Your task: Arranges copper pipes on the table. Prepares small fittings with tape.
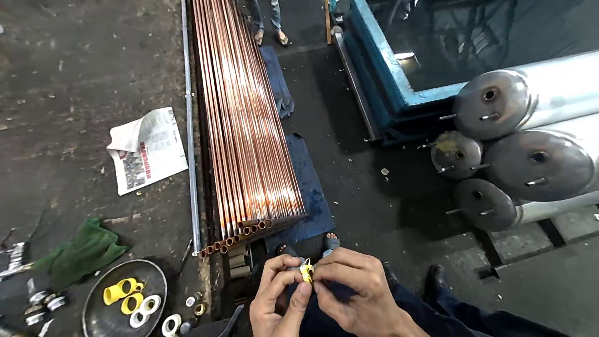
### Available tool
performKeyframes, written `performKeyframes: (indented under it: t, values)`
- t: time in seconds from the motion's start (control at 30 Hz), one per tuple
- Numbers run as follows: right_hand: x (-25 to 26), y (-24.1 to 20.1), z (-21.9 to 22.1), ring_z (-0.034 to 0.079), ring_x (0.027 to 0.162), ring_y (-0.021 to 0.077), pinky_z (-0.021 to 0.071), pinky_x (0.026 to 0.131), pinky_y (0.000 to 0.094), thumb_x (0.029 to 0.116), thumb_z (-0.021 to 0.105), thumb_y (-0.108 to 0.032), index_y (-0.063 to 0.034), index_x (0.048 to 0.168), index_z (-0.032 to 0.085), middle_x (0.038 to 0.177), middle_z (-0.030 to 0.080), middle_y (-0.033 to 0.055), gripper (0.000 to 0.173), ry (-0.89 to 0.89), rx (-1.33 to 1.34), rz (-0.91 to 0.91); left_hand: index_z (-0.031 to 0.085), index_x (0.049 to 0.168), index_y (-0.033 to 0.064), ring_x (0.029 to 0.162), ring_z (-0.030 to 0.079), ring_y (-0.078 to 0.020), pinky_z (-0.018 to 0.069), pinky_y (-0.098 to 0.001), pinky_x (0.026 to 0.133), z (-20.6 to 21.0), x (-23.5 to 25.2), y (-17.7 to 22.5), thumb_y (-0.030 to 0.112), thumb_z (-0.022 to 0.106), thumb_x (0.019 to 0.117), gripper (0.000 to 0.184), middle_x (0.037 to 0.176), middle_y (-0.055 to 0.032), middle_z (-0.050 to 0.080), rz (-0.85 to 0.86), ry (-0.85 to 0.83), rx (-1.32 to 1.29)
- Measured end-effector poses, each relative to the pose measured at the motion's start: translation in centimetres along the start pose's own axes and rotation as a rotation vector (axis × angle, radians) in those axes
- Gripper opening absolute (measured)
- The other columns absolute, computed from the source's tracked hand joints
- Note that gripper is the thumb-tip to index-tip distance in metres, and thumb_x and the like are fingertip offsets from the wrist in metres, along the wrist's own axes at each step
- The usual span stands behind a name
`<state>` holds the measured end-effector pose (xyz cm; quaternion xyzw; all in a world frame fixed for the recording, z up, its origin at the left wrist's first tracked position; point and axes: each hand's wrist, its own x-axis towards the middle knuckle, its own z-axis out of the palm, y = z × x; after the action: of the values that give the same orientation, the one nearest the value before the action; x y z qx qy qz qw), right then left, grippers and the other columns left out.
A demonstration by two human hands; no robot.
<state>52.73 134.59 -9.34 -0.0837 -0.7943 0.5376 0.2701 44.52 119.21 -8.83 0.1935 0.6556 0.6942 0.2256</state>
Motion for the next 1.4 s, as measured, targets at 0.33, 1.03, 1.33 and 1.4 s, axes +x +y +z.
performKeyframes:
  t: [0.33,1.03,1.33,1.4]
  values:
    - [0.3,-0.8,-1.4,0.072,0.084,0.0156,0.0638,0.067,0.0324,0.0990,0.067,-0.018,-0.0029,0.115,0.067,0.104,0.071,0.0079,0.022,-0.130,0.379,0.255,0.075,0.095,0.0167,0.113,0.064,-0.0135,0.0572,-0.0269,0.096,-0.9,1.2,1.6,0.026,0.074,0.0948,0.009,0.119,-0.0036,0.065,0.321,-0.094,0.421]
    - [-0.8,-1.9,-1.7,0.070,0.077,0.0113,0.0617,0.066,0.0289,0.0994,0.067,-0.016,-0.0019,0.105,0.073,0.095,0.074,0.0058,0.016,-0.121,0.402,0.280,0.074,0.107,0.0025,0.091,0.071,-0.0112,0.0619,-0.0254,0.079,-1.3,0.5,2.0,0.014,0.059,0.1027,0.020,0.102,-0.0053,0.074,0.148,-0.176,0.284]
    - [-1.8,-2.3,-1.8,0.068,0.080,0.0047,0.0574,0.071,0.0277,0.0962,0.068,-0.024,-0.0183,0.099,0.078,0.085,0.074,-0.0080,0.012,-0.154,-0.127,0.175,0.078,0.104,0.0123,0.083,0.071,-0.0125,0.0572,-0.0278,0.070,-1.3,0.1,2.4,0.018,0.061,0.0982,0.019,0.095,-0.0045,0.076,0.525,-0.130,0.978]
    - [-2.0,-2.3,-1.7,0.067,0.077,0.0051,0.0566,0.068,0.0274,0.0935,0.069,-0.023,-0.0171,0.095,0.077,0.082,0.073,-0.0072,0.010,-0.147,-0.148,0.164,0.078,0.104,0.0137,0.081,0.070,-0.0138,0.0559,-0.0286,0.069,-1.2,0.0,2.4,0.017,0.059,0.0982,0.020,0.095,-0.0042,0.076,0.573,-0.142,1.029]
